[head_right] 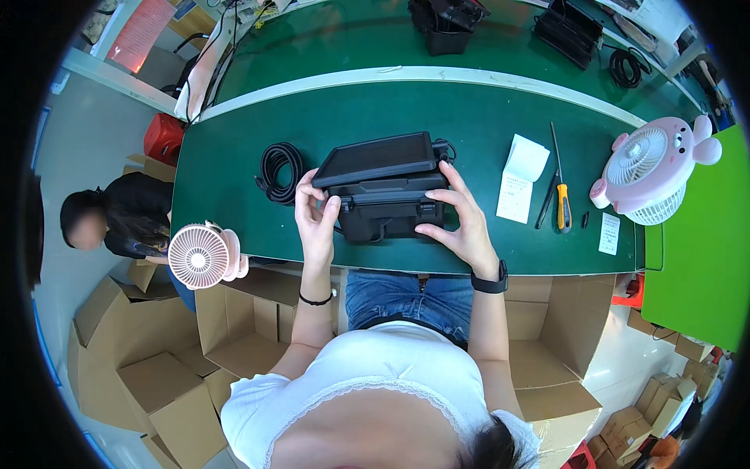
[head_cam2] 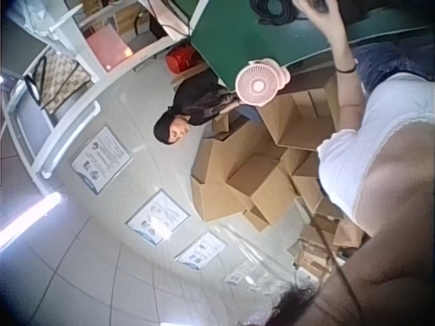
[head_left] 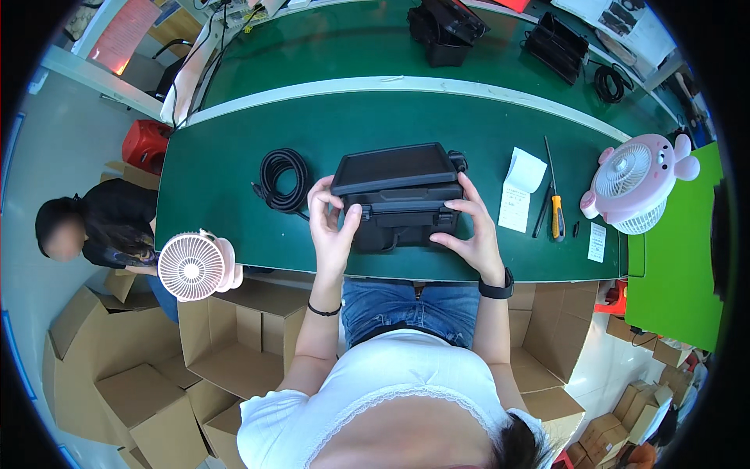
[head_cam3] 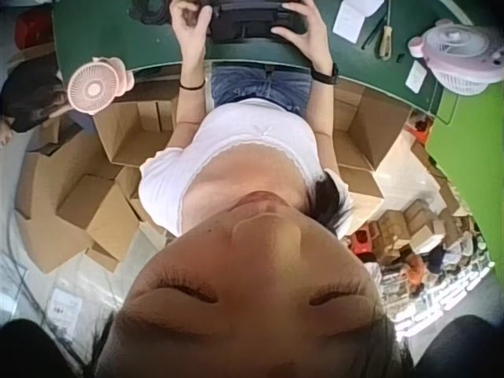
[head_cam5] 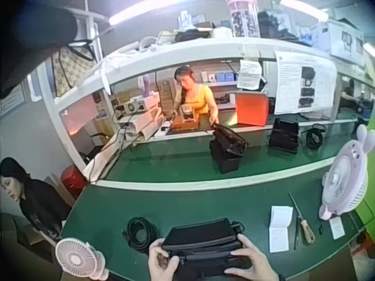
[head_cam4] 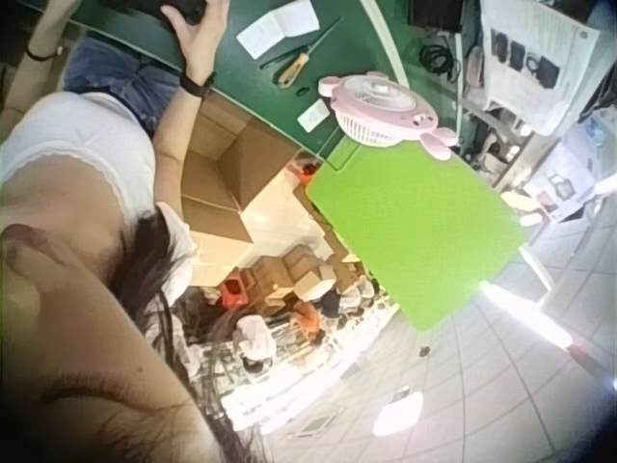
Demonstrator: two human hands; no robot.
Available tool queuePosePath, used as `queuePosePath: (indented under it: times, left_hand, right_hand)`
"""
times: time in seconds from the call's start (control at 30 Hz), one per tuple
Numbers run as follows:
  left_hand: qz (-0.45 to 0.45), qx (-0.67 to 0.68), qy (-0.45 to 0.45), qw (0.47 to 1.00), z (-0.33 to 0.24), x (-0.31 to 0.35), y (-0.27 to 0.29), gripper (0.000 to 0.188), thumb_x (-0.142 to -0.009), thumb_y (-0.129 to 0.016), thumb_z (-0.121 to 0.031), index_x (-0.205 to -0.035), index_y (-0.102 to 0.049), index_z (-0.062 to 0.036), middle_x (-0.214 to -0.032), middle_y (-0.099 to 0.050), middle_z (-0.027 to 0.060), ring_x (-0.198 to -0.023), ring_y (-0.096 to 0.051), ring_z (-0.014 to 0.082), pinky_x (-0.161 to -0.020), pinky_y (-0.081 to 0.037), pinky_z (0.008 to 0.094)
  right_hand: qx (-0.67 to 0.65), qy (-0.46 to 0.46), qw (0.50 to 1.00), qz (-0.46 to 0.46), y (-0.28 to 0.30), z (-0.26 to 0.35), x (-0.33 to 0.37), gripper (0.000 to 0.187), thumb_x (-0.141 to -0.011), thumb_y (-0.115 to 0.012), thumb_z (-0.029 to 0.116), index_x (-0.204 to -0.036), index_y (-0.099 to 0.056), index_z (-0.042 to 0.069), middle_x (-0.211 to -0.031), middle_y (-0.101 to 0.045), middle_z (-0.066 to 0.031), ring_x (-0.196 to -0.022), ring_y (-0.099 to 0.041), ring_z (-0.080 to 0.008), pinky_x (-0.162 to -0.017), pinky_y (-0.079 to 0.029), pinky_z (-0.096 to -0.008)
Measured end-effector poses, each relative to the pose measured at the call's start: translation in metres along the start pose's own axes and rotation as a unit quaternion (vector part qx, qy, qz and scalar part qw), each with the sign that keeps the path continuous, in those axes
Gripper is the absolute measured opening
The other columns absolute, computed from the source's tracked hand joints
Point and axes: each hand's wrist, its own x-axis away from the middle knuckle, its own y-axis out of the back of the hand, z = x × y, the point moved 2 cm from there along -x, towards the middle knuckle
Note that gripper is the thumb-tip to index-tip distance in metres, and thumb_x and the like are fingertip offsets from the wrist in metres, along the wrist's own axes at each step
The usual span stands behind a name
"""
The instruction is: Labeling and organizing components into portable equipment cases on an assembly line.
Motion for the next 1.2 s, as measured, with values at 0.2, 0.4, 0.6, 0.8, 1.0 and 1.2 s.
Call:
queuePosePath:
  times: [0.2, 0.4, 0.6, 0.8, 1.0, 1.2]
  left_hand:
    - [0.051, 0.096, 0.033, 0.994, 0.009, 0.004, -0.005, 0.062, -0.081, -0.066, -0.009, -0.133, -0.033, -0.0137, -0.147, -0.028, 0.0112, -0.136, -0.034, 0.0271, -0.109, -0.034, 0.0426]
    - [0.03, 0.076, 0.08, 0.993, 0.032, -0.005, -0.008, 0.088, -0.083, -0.063, -0.036, -0.151, -0.017, -0.0068, -0.154, -0.02, 0.0174, -0.145, -0.019, 0.0299, -0.116, -0.021, 0.0464]
    - [0.02, 0.066, 0.092, 0.993, 0.033, -0.007, -0.009, 0.086, -0.085, -0.063, -0.038, -0.152, -0.019, -0.0076, -0.155, -0.022, 0.0166, -0.146, -0.019, 0.0296, -0.116, -0.02, 0.0482]
    - [0.015, 0.062, 0.077, 0.995, 0.035, -0.004, -0.01, 0.087, -0.086, -0.063, -0.041, -0.153, -0.019, -0.0062, -0.155, -0.022, 0.0174, -0.147, -0.018, 0.0304, -0.116, -0.02, 0.0486]
    - [0.01, 0.051, 0.059, 0.997, 0.033, -0.009, -0.012, 0.082, -0.089, -0.06, -0.036, -0.152, -0.021, -0.0023, -0.155, -0.025, 0.0177, -0.146, -0.022, 0.0299, -0.117, -0.022, 0.0453]
    - [0.027, 0.093, 0.027, 0.995, 0.034, -0.008, -0.011, 0.071, -0.092, -0.059, -0.014, -0.152, -0.024, 0.001, -0.155, -0.03, 0.018, -0.142, -0.032, 0.0273, -0.115, -0.03, 0.0405]
  right_hand:
    - [0.053, 0.012, 0.997, -0.047, -0.007, 0.004, -0.007, 0.069, -0.067, -0.089, 0.017, -0.126, -0.056, 0.014, -0.153, -0.038, -0.0177, -0.137, -0.044, -0.0369, -0.108, -0.042, -0.0438]
    - [0.107, -0.027, 0.98, -0.166, -0.018, 0.008, 0.0, 0.052, -0.07, -0.088, 0.015, -0.111, -0.057, 0.008, -0.15, -0.037, -0.0188, -0.127, -0.052, -0.0369, -0.102, -0.046, -0.0457]
    - [0.029, -0.072, 0.985, -0.155, -0.021, 0.012, -0.005, 0.041, -0.074, -0.08, 0.007, -0.11, -0.061, 0.009, -0.153, -0.034, -0.018, -0.129, -0.049, -0.0381, -0.102, -0.045, -0.0462]
    - [-0.06, -0.082, 0.985, -0.14, -0.022, 0.013, -0.012, 0.052, -0.076, -0.079, 0.009, -0.124, -0.06, 0.013, -0.156, -0.032, -0.0142, -0.134, -0.044, -0.0354, -0.106, -0.042, -0.0444]
    - [-0.168, -0.071, 0.976, -0.123, -0.021, 0.006, -0.015, 0.032, -0.082, -0.075, 0.012, -0.111, -0.061, 0.011, -0.152, -0.035, -0.0141, -0.132, -0.046, -0.0296, -0.101, -0.043, -0.0362]
    - [-0.155, -0.115, 0.962, -0.194, -0.035, 0.0, -0.023, 0.033, -0.09, -0.069, 0.019, -0.118, -0.055, 0.01, -0.15, -0.035, -0.0131, -0.135, -0.041, -0.0263, -0.103, -0.042, -0.0368]
